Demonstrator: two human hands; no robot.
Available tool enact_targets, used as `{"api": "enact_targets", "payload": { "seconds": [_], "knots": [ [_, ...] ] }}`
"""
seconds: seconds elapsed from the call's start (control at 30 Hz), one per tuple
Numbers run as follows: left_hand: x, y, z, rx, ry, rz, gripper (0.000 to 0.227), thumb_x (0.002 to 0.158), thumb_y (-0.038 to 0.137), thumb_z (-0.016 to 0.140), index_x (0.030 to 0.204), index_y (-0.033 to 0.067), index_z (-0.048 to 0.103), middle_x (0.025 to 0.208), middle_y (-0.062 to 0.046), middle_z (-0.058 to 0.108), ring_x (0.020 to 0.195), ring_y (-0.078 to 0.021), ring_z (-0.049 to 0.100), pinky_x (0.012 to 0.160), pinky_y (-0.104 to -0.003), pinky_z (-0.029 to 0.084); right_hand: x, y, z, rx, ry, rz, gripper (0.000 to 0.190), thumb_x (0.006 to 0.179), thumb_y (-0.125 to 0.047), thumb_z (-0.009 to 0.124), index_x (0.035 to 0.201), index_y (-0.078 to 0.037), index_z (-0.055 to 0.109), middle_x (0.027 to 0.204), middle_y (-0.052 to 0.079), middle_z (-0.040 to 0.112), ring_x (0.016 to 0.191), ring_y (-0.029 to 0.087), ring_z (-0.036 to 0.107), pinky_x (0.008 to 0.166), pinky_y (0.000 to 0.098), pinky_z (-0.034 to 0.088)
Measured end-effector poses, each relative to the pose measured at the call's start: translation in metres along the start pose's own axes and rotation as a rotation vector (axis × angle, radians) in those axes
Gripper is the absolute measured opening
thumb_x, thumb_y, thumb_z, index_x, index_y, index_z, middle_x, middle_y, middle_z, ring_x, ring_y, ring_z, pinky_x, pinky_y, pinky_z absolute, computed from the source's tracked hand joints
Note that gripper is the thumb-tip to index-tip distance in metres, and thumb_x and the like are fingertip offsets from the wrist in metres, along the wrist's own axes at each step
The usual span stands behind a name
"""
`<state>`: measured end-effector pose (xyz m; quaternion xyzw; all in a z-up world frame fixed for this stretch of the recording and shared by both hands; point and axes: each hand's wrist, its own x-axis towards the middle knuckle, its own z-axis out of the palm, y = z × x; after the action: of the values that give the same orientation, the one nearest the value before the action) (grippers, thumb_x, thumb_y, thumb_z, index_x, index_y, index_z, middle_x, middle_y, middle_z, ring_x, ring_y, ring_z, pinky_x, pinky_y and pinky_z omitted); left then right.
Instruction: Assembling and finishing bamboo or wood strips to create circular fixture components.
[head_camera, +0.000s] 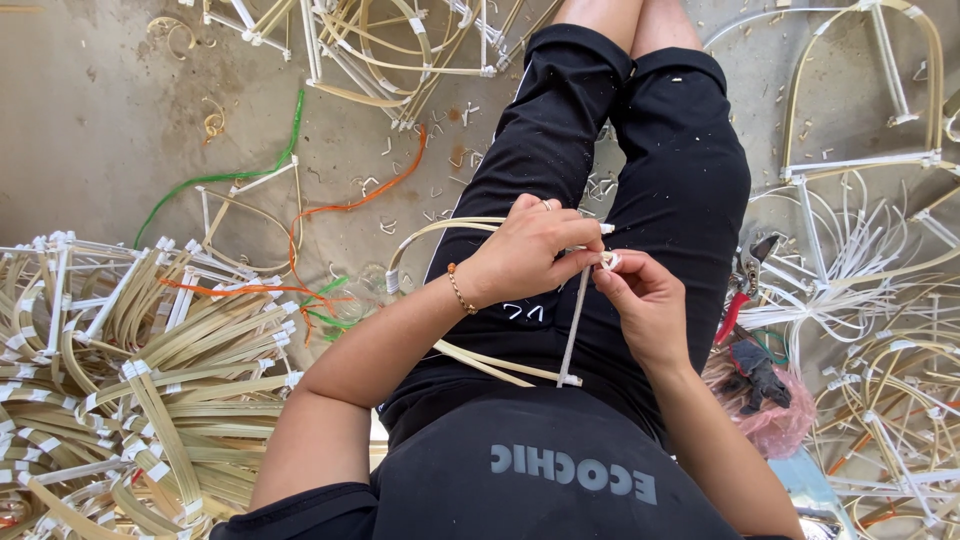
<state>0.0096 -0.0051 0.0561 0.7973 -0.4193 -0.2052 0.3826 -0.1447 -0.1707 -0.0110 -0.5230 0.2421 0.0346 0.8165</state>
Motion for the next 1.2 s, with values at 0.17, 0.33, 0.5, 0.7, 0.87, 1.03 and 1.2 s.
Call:
{"api": "enact_targets", "payload": {
  "seconds": [0.17,0.33,0.5,0.7,0.87,1.03,1.2],
  "knots": [
    [0.002,0.001,0.0,-0.006,-0.027,-0.024,0.007,0.092,0.026,0.072,0.094,0.0207,0.069,0.087,0.007,0.07,0.083,-0.0178,0.061,0.085,-0.038,0.035,-0.007,-0.013,0.006,-0.138,0.021,-0.09,0.017,0.099,-0.01,0.069,0.113,-0.001,0.065,0.105,0.003,0.073,0.094,0.008,0.069,0.083,0.0238,0.058],
    [0.001,-0.002,0.0,0.011,-0.041,-0.043,0.007,0.092,0.026,0.072,0.095,0.0205,0.069,0.086,0.006,0.069,0.083,-0.0183,0.06,0.084,-0.038,0.036,-0.014,-0.017,0.013,-0.38,0.077,-0.27,0.014,0.103,-0.005,0.066,0.116,0.0,0.064,0.104,0.004,0.069,0.093,0.008,0.066,0.082,0.022,0.055],
    [0.003,-0.006,0.002,-0.005,-0.056,0.008,0.007,0.094,0.025,0.07,0.099,0.0205,0.068,0.088,0.006,0.07,0.085,-0.02,0.061,0.084,-0.038,0.038,-0.011,-0.006,0.005,-0.444,0.065,-0.36,0.014,0.106,0.001,0.061,0.12,0.0,0.06,0.106,0.004,0.066,0.094,0.007,0.063,0.083,0.0207,0.052],
    [0.007,-0.004,0.001,-0.018,-0.106,0.018,0.005,0.095,0.023,0.068,0.099,0.0204,0.07,0.088,0.005,0.072,0.087,-0.0215,0.061,0.086,-0.039,0.038,-0.002,-0.011,0.003,-0.596,0.076,-0.437,0.024,0.098,0.001,0.069,0.114,-0.002,0.051,0.104,0.005,0.066,0.089,0.006,0.066,0.079,0.0201,0.055],
    [0.007,-0.004,0.002,-0.048,-0.114,-0.023,0.006,0.094,0.024,0.069,0.098,0.0197,0.071,0.086,0.005,0.073,0.085,-0.0207,0.061,0.086,-0.039,0.038,0.001,-0.002,0.002,-0.473,0.043,-0.481,0.043,0.098,0.004,0.07,0.123,-0.004,0.036,0.107,0.006,0.061,0.09,0.008,0.063,0.079,0.0229,0.054],
    [0.006,-0.007,-0.002,-0.082,-0.141,-0.026,0.008,0.094,0.025,0.069,0.099,0.02,0.072,0.086,0.005,0.072,0.086,-0.0203,0.061,0.088,-0.038,0.038,0.005,-0.013,0.002,-0.549,-0.035,-0.482,0.047,0.097,0.005,0.07,0.126,-0.005,0.034,0.104,0.007,0.062,0.087,0.01,0.062,0.075,0.0247,0.052],
    [0.01,-0.005,-0.002,-0.121,-0.146,-0.023,0.011,0.092,0.03,0.071,0.096,0.02,0.072,0.087,0.005,0.073,0.087,-0.0196,0.062,0.088,-0.038,0.038,0.01,-0.03,0.007,-0.68,-0.059,-0.436,0.048,0.095,0.001,0.072,0.125,-0.007,0.036,0.09,0.004,0.063,0.075,0.008,0.06,0.068,0.024,0.049]
  ]
}}
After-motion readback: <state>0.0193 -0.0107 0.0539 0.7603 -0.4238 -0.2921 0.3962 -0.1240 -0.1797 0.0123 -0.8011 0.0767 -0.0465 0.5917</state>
